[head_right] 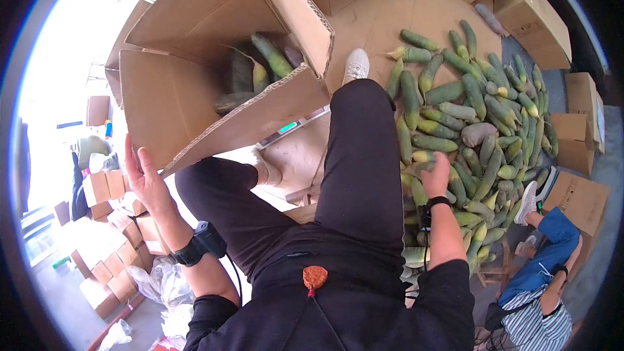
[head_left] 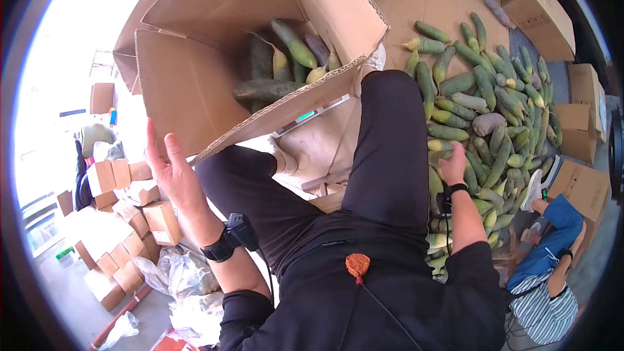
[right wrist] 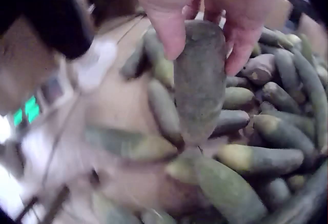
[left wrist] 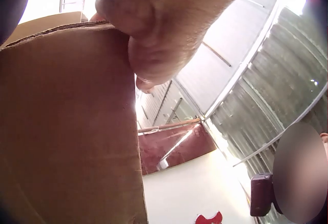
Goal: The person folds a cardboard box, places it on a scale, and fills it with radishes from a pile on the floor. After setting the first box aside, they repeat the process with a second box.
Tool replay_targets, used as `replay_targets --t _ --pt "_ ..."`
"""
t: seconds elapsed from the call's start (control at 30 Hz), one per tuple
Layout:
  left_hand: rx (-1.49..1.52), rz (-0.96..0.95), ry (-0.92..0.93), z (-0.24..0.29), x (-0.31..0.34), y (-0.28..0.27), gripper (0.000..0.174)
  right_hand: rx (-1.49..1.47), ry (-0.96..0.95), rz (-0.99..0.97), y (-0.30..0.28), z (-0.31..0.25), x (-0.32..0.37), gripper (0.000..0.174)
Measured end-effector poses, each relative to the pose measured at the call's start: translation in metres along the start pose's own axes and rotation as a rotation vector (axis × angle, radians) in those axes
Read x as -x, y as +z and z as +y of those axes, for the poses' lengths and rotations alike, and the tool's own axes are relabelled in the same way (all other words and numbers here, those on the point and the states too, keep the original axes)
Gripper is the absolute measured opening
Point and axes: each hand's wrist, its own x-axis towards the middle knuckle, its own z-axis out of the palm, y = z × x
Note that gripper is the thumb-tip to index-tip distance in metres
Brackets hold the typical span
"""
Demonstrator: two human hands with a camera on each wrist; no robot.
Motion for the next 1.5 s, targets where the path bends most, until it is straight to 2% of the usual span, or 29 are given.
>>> replay_targets --t 0.07,0.13,0.17,0.2,0.4,0.5,0.6,0.67,0.7,0.77,0.8,0.83,0.93,0.97,1.0,1.07,1.13,1.17,1.27,1.33,1.4,1.43,1.5 --pt "-0.128 -0.009 0.003 0.007 0.001 0.001 0.039 -0.357 0.366 0.06 -0.028 -0.013 -0.008 0.06" --pt "-0.19 0.014 0.039 0.006 0.0 0.0 0.04 -0.507 0.414 0.127 -0.054 -0.024 -0.019 0.058" --pt "-0.248 0.009 0.091 0.005 -0.001 -0.001 0.04 -0.489 0.274 0.209 -0.066 -0.031 -0.022 0.059" --pt "-0.307 0.001 0.142 0.005 -0.001 -0.002 0.04 -0.489 0.268 0.213 -0.084 -0.048 -0.027 0.059" --pt "-0.315 -0.007 0.123 0.007 -0.001 -0.002 0.043 -0.891 -0.134 0.413 -0.201 -0.196 -0.06 0.05" --pt "-0.327 0.01 0.127 0.006 -0.001 -0.001 0.042 -1.119 -0.369 0.369 -0.234 -0.261 -0.074 0.048" --pt "-0.355 0.01 0.136 0.006 0.0 0.0 0.042 -1.354 -0.544 0.161 -0.235 -0.324 -0.092 0.042" --pt "-0.374 0.013 0.138 0.004 -0.002 -0.001 0.043 -1.391 -0.678 0.049 -0.215 -0.369 -0.103 0.034" --pt "-0.367 0.015 0.139 0.002 -0.003 -0.001 0.043 -1.323 -0.646 0.11 -0.199 -0.398 -0.101 0.027" --pt "-0.362 0.012 0.137 0.001 -0.001 -0.001 0.043 -1.251 -0.609 0.168 -0.179 -0.421 -0.102 0.02" --pt "-0.353 0.01 0.13 0.002 -0.001 -0.001 0.043 -1.194 -0.622 0.026 -0.169 -0.421 -0.106 0.021" --pt "-0.345 0.007 0.123 0.002 -0.002 -0.002 0.043 -1.134 -0.632 -0.115 -0.16 -0.419 -0.107 0.022" --pt "-0.334 -0.011 0.108 0.001 -0.002 -0.006 0.044 -1.079 -0.723 -0.044 -0.151 -0.39 -0.111 0.025" --pt "-0.334 -0.021 0.105 0.0 0.0 -0.007 0.044 -1.109 -0.598 -0.069 -0.157 -0.375 -0.105 0.022" --pt "-0.338 -0.018 0.119 0.0 0.0 -0.007 0.043 -1.076 -0.578 -0.002 -0.157 -0.357 -0.106 0.019" --pt "-0.338 -0.026 0.135 0.0 -0.001 -0.008 0.042 -1.041 -0.416 0.037 -0.159 -0.311 -0.107 0.018" --pt "-0.216 -0.024 0.087 -0.001 0.001 -0.008 0.041 -0.918 -0.257 0.093 -0.156 -0.258 -0.103 0.017" --pt "-0.16 -0.035 0.067 -0.009 0.0 -0.008 0.04 -0.902 -0.241 0.109 -0.151 -0.229 -0.1 0.017" --pt "-0.146 -0.044 0.113 -0.018 -0.001 -0.012 0.04 -0.835 0.08 0.094 -0.132 -0.15 -0.078 0.017" --pt "-0.062 -0.024 -0.002 -0.002 0.007 -0.008 0.039 -0.778 0.228 0.129 -0.112 -0.106 -0.056 0.013" --pt "-0.04 -0.017 -0.039 0.004 0.01 -0.006 0.04 -0.684 0.273 0.122 -0.084 -0.051 -0.033 0.012" --pt "-0.121 -0.007 0.009 0.003 0.01 -0.006 0.041 -0.683 0.285 0.13 -0.071 -0.029 -0.021 0.012" --pt "-0.119 -0.013 -0.013 0.006 0.012 -0.004 0.042 -0.586 0.457 0.022 -0.046 0.007 0.008 0.01"
